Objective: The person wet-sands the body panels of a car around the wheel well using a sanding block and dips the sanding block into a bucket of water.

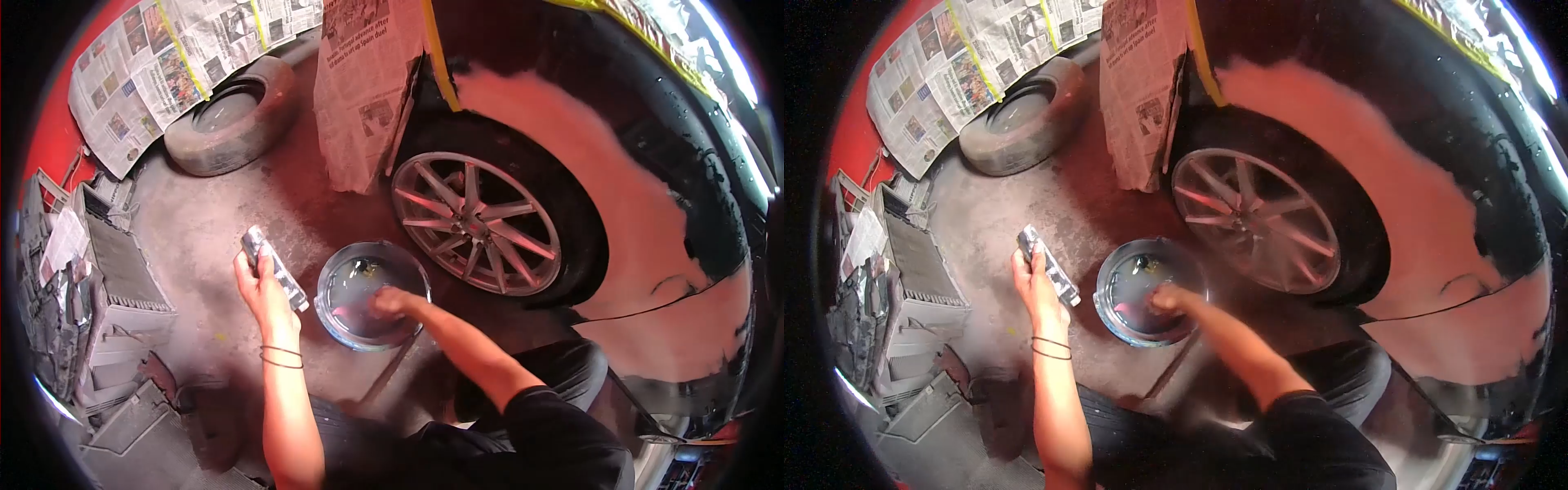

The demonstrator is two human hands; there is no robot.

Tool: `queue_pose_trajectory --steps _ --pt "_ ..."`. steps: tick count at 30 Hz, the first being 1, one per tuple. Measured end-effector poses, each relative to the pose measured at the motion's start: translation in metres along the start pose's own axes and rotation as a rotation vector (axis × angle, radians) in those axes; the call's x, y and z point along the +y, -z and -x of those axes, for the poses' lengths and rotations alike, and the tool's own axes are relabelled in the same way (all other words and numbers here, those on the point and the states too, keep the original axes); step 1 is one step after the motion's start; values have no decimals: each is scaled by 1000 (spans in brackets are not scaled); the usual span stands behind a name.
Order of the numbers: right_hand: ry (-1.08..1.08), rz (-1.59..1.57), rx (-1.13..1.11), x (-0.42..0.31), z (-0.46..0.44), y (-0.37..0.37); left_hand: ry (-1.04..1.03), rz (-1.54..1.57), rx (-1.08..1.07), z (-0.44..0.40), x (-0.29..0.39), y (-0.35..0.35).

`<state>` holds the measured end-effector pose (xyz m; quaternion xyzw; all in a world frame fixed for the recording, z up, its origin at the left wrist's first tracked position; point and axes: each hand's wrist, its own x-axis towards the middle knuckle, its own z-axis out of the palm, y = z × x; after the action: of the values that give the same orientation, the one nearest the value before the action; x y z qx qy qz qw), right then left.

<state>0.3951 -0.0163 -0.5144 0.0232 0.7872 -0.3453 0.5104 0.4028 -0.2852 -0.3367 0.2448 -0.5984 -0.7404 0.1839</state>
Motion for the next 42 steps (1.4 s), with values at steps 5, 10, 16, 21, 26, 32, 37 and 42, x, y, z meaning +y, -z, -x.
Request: queue_pose_trajectory --steps 5,10,16,21,26,32,37,42 --pt "359 -215 135 -62 181 99 3 75 -225 2 -33 -67" --pt "368 -967 176 -135 261 93 -131 69 -309 23 -66 -133" --pt "321 -1209 148 -126 212 60 -155 23 -193 1 -37 -103" --pt "82 -1197 218 -61 73 24 -31 131 -122 -14 -13 -56" --pt "196 -907 134 71 -119 -51 321 215 -292 -2 4 -10" --pt "-135 -642 372 112 -179 -51 539 295 -333 5 -40 31" --pt "191 -1223 -74 -32 12 10 673 179 -416 7 -83 20" --pt "572 -609 183 -123 136 16 896 235 -470 26 -114 -30"
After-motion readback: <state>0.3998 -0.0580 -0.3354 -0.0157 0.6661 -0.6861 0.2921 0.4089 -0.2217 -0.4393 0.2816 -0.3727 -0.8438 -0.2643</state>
